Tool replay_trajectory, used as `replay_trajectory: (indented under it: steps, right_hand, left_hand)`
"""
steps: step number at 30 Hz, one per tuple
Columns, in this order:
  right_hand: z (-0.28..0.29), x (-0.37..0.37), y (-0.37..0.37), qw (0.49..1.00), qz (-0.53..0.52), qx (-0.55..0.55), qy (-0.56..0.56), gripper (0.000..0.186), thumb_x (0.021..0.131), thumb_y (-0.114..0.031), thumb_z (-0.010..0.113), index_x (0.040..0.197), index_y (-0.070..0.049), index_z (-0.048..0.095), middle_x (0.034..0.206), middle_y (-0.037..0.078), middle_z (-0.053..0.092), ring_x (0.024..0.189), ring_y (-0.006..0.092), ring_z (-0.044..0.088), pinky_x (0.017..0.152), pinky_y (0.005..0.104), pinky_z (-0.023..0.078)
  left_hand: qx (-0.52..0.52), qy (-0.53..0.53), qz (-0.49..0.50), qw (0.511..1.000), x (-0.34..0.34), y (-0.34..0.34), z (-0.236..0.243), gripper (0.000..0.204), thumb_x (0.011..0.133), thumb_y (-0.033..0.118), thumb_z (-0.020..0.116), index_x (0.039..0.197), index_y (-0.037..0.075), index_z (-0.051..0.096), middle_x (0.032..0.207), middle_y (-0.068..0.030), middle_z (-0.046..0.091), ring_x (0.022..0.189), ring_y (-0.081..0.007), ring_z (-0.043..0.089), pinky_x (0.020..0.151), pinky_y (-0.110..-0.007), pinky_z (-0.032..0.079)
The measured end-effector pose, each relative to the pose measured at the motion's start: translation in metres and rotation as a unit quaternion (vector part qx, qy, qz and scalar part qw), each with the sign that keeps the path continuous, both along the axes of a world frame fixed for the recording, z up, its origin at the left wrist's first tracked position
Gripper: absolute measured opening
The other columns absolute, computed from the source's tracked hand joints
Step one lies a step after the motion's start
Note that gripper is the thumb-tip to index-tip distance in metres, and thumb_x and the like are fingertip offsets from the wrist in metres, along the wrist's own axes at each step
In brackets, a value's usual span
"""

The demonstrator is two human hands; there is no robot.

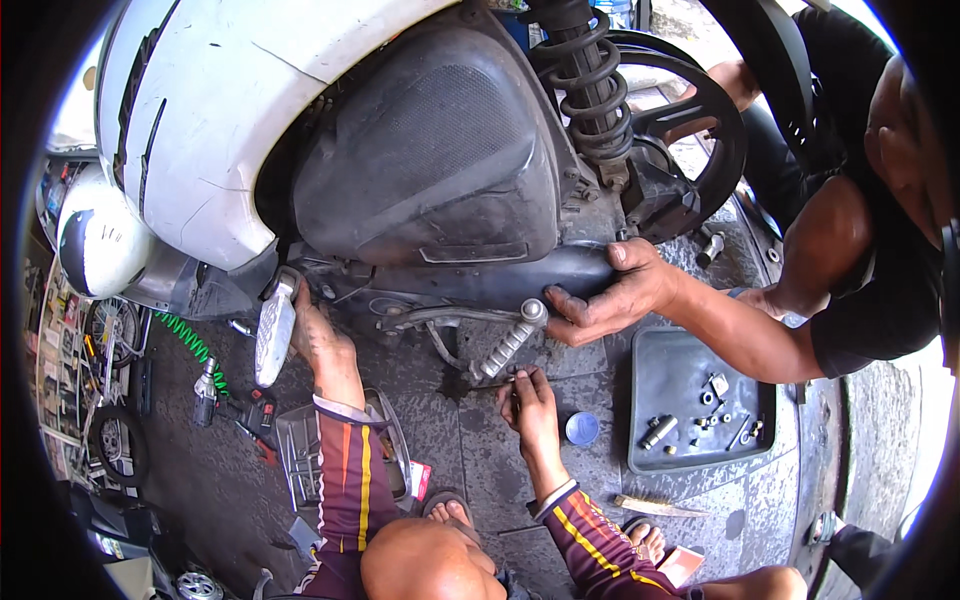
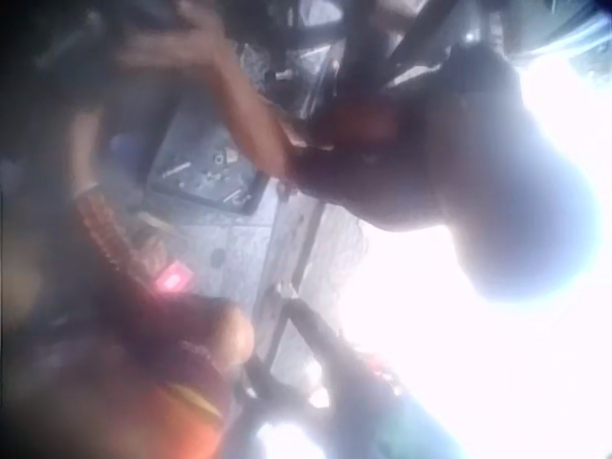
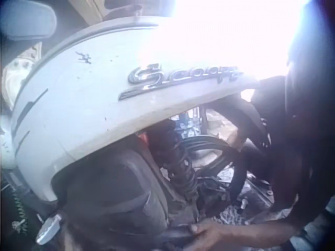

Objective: The person works on the lower side of a motorcycle, using a T-handle socket wrench to loosen and tighten various bolts on the engine casing while another person assists by holding the rear wheel and other components.

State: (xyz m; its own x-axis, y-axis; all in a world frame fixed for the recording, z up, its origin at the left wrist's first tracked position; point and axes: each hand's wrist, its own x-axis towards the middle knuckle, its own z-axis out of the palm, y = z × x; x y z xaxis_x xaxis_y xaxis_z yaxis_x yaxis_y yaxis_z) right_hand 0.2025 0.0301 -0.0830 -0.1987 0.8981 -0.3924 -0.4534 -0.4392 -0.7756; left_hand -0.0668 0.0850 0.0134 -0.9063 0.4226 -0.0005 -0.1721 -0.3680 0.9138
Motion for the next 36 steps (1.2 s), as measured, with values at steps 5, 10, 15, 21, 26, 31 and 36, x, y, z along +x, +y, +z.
replay_trajectory:
  steps: [5, 10, 15, 21, 26, 31, 36]
  right_hand:
    - [0.004, -0.004, 0.000, 0.999, -0.024, -0.034, 0.031, 0.019, 0.099, -0.027, 0.039, 0.096, -0.009, 0.045, 0.053, 0.000, 0.042, 0.042, 0.0085, 0.035, 0.039, 0.0216, 0.025]
    - [0.001, -0.005, 0.000, 0.996, -0.065, -0.041, 0.050, 0.018, 0.098, -0.028, 0.043, 0.093, -0.010, 0.045, 0.059, 0.000, 0.043, 0.044, 0.0080, 0.036, 0.039, 0.0221, 0.026]
    - [-0.009, 0.011, 0.005, 0.993, -0.110, -0.037, -0.037, 0.021, 0.096, -0.027, 0.049, 0.085, -0.010, 0.048, 0.066, -0.002, 0.047, 0.047, 0.0062, 0.037, 0.041, 0.0220, 0.026]
    - [-0.018, 0.004, -0.002, 0.990, 0.004, 0.030, -0.141, 0.027, 0.094, -0.029, 0.055, 0.089, -0.003, 0.056, 0.066, -0.001, 0.050, 0.059, 0.0077, 0.041, 0.051, 0.0261, 0.035]
    - [0.019, -0.027, -0.027, 0.940, 0.058, 0.236, -0.239, 0.015, 0.087, -0.015, 0.059, 0.092, 0.000, 0.056, 0.086, 0.021, 0.063, 0.085, 0.0390, 0.060, 0.074, 0.0395, 0.047]
    - [0.030, -0.066, -0.048, 0.901, 0.047, 0.389, -0.184, 0.014, 0.080, -0.006, 0.063, 0.091, 0.002, 0.058, 0.099, 0.019, 0.061, 0.094, 0.0360, 0.059, 0.082, 0.0376, 0.046]
    - [0.024, -0.070, -0.041, 0.983, 0.064, 0.118, -0.124, 0.013, 0.092, -0.012, 0.055, 0.102, -0.004, 0.056, 0.067, -0.002, 0.051, 0.056, 0.0059, 0.045, 0.049, 0.0210, 0.036]
  left_hand:
    - [-0.021, 0.020, 0.038, 0.999, 0.007, 0.001, 0.007, 0.045, 0.085, 0.018, 0.064, 0.126, 0.005, 0.049, 0.130, -0.0078, 0.049, 0.122, -0.0210, 0.042, 0.108, -0.041, 0.027]
    - [0.017, 0.117, 0.037, 0.992, 0.030, -0.010, 0.007, 0.043, 0.092, 0.020, 0.056, 0.130, 0.002, 0.045, 0.128, -0.0098, 0.051, 0.118, -0.0199, 0.047, 0.103, -0.035, 0.033]
    - [-0.016, 0.244, -0.041, 0.969, 0.084, -0.043, -0.018, 0.051, 0.095, 0.024, 0.049, 0.138, 0.001, 0.032, 0.141, -0.0143, 0.036, 0.129, -0.0238, 0.037, 0.109, -0.040, 0.026]
    - [-0.172, -0.100, -0.388, 0.900, 0.141, -0.116, -0.116, 0.053, 0.096, 0.047, 0.042, 0.125, 0.004, 0.051, 0.122, -0.0091, 0.054, 0.114, -0.0222, 0.051, 0.099, -0.040, 0.038]
    - [-0.041, -0.382, -0.457, 0.802, 0.161, -0.124, -0.128, 0.049, 0.097, 0.047, 0.033, 0.125, 0.009, 0.046, 0.118, -0.0071, 0.054, 0.111, -0.0204, 0.052, 0.094, -0.035, 0.042]
    - [0.018, -0.313, -0.402, 0.860, 0.121, -0.141, -0.147, 0.032, 0.097, 0.035, 0.035, 0.108, 0.010, 0.051, 0.099, -0.0030, 0.056, 0.094, -0.0162, 0.056, 0.086, -0.032, 0.046]
    - [-0.095, -0.351, -0.343, 0.866, 0.089, -0.133, -0.118, 0.040, 0.094, 0.045, 0.046, 0.067, 0.017, 0.043, 0.052, 0.0051, 0.037, 0.055, -0.0117, 0.043, 0.058, -0.028, 0.037]
